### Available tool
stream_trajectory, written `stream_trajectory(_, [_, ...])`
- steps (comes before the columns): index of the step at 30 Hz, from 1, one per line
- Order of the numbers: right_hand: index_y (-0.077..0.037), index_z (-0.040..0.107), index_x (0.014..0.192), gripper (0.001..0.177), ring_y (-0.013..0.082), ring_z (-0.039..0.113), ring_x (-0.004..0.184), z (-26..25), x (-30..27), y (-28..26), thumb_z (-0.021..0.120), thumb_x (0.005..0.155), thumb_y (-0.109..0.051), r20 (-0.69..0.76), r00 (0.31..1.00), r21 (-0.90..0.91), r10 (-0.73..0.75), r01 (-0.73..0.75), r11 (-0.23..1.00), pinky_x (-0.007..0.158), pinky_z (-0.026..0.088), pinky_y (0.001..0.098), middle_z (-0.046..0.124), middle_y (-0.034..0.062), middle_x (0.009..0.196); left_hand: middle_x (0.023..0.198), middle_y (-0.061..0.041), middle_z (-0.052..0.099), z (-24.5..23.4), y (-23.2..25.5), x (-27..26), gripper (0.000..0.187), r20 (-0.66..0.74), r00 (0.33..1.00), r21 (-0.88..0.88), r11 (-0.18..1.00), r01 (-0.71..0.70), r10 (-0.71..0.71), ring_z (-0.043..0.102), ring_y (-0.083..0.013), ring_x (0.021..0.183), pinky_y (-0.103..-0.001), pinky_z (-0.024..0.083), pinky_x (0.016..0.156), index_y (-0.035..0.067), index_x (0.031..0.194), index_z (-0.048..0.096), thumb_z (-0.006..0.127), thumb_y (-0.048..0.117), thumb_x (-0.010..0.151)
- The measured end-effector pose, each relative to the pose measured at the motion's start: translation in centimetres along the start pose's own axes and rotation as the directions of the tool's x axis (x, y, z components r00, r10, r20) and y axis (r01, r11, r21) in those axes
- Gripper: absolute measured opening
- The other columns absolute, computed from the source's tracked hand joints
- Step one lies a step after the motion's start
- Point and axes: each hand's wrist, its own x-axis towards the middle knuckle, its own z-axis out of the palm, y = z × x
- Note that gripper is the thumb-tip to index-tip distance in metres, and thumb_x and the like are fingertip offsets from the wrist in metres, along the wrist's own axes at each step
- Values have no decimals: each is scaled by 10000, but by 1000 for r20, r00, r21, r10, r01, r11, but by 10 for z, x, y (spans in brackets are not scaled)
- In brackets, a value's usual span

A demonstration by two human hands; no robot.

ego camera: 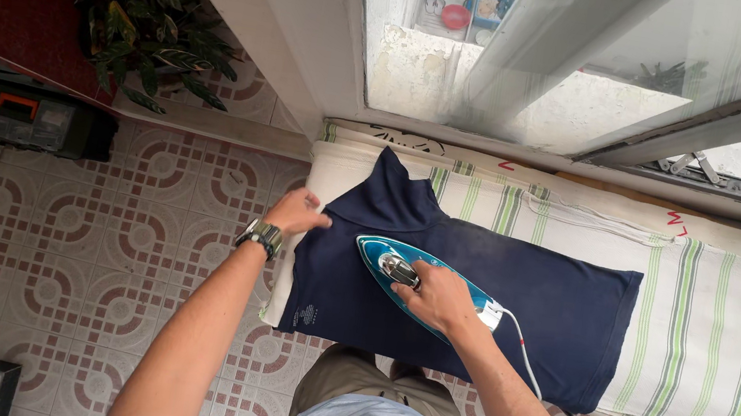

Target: The person irons a dark blue t-shirt on a small ironing board placed near a window. They repeatedly smooth the fabric, use a steam iron on both sides, and fold the shirt at the end.

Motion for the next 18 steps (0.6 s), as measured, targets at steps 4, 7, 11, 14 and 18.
stream_trajectory(4, [-28,710,937,404,394,692,798,6,23,-31,735,837,-418,-1,1000,-22,-11,11,1000,768,527,484,720,203,792,1041,-126,726,7,-39,-41,638,127,988,-31,995,94,-90,706,-230,953,-356,559,847,45,1115,677,947,283,588])
stream_trajectory(7, [-22,705,947,404,395,695,788,10,36,-46,734,839,-410,-13,1000,2,-16,16,1000,761,528,483,720,205,792,936,-107,742,18,-58,-67,393,155,980,-40,990,135,-127,698,-195,849,-344,546,769,13,974,716,877,272,727])
stream_trajectory(11, [-27,722,983,418,380,705,791,12,37,-51,738,822,-412,7,1000,22,15,-15,1000,753,530,475,730,196,796,915,-125,710,37,-91,-73,221,113,987,-433,888,152,-114,621,-179,776,-338,500,707,13,1009,708,764,184,880])
stream_trajectory(14, [-37,753,1027,448,351,728,766,4,24,-34,740,799,-422,17,998,37,68,-69,997,752,545,447,744,187,778,999,-86,659,53,-104,-72,328,114,989,-759,634,147,-93,636,-154,858,-340,529,767,17,1149,617,745,140,874])
stream_trajectory(18, [-40,763,1052,495,323,747,724,9,8,-11,744,775,-451,52,984,18,172,-173,985,734,564,426,748,170,747,1097,-77,693,42,-74,-86,421,241,963,-886,377,269,-122,679,-157,978,-337,551,869,86,1227,528,752,132,874])
